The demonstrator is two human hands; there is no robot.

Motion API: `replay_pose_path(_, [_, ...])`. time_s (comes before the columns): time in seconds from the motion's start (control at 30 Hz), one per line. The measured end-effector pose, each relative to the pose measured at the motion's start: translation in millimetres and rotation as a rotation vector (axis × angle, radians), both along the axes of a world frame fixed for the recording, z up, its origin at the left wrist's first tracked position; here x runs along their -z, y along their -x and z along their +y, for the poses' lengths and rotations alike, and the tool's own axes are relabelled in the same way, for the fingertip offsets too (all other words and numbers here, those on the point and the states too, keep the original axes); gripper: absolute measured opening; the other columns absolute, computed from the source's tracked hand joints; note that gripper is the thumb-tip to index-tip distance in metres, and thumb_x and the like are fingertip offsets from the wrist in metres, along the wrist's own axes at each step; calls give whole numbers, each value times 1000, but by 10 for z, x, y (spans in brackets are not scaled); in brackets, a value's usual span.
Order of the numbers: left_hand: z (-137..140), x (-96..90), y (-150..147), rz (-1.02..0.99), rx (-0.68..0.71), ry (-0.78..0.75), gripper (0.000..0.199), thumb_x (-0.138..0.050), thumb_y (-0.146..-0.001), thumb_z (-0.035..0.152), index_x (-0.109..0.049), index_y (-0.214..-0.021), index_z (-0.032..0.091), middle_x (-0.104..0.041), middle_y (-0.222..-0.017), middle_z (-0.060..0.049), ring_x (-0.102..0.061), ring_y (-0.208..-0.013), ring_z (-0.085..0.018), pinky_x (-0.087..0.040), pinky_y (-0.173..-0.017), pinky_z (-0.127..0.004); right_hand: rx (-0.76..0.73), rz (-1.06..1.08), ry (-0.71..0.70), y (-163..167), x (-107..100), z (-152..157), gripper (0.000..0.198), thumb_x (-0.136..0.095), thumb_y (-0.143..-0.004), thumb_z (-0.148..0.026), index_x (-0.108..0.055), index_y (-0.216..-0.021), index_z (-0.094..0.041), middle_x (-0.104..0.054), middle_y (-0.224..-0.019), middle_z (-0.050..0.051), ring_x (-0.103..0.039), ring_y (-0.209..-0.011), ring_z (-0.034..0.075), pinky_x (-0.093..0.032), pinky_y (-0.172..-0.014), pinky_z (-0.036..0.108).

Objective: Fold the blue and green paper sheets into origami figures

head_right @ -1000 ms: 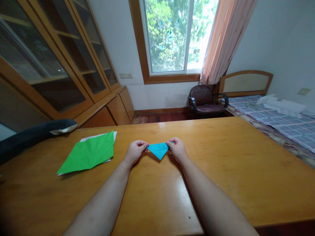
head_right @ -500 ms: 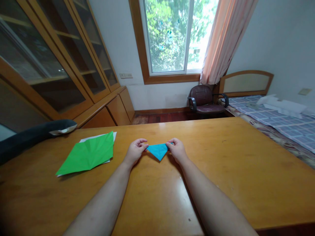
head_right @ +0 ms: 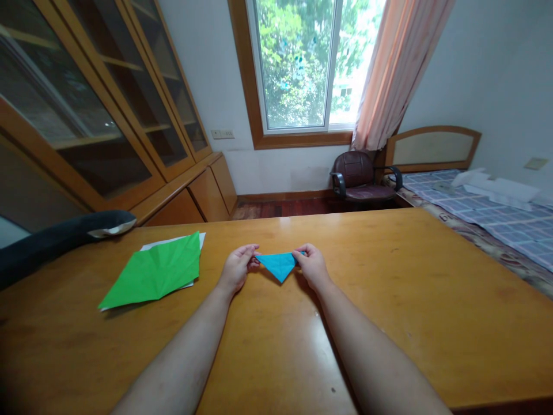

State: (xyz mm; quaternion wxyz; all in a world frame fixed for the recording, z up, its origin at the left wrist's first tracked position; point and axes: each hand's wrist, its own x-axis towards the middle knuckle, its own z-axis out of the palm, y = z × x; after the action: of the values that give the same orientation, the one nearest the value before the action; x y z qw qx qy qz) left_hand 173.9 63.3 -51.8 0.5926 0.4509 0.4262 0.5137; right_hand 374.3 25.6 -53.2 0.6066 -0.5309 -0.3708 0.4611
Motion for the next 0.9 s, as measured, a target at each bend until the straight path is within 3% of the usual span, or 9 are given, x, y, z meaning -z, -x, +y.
replay_pose_path(0.17, [-45,-16,-3,86,98,-4,41,-87,-46,31,-68,-76,11,-66,-61,0,-59,-55,-9,-47,-55,-20,-6,34,0,-8,-1,-1,35,-75,-50,-44,-55,-65,-20,-49,-47,-7,-43,-45,9,-35,-45,23])
replay_pose_path(0.4, [-29,9,4,91,121,-8,34,-85,-49,34,-67,-68,12,-65,-55,0,-58,-50,-10,-46,-52,-21,-27,26,-15,-10,15,1,36,-76,-52,-44,-55,-67,-19,-49,-48,-7,-43,-45,9,-35,-45,22])
replay_pose_path(0.6, [-68,-11,-14,138,58,-62,30,-82,-54,36,-67,-65,12,-64,-55,-1,-56,-50,-10,-45,-52,-21,-72,129,-18,-2,-8,-13,41,-77,-51,-43,-58,-79,-20,-52,-52,-7,-46,-47,9,-39,-47,22])
replay_pose_path(0.73, [-114,-32,-58,137,33,-90,29,-80,-55,36,-66,-66,13,-64,-57,-1,-56,-53,-11,-45,-54,-22,-153,127,-11,-3,-4,-15,38,-76,-53,-47,-59,-70,-18,-61,-60,-2,-52,-54,11,-43,-52,24])
replay_pose_path(0.9, [-144,-7,-105,166,103,-144,23,-78,-57,30,-63,-64,14,-62,-59,1,-54,-54,-9,-42,-53,-20,-137,109,-18,5,25,-14,36,-75,-55,-49,-60,-67,-18,-60,-59,-2,-50,-54,11,-41,-52,23])
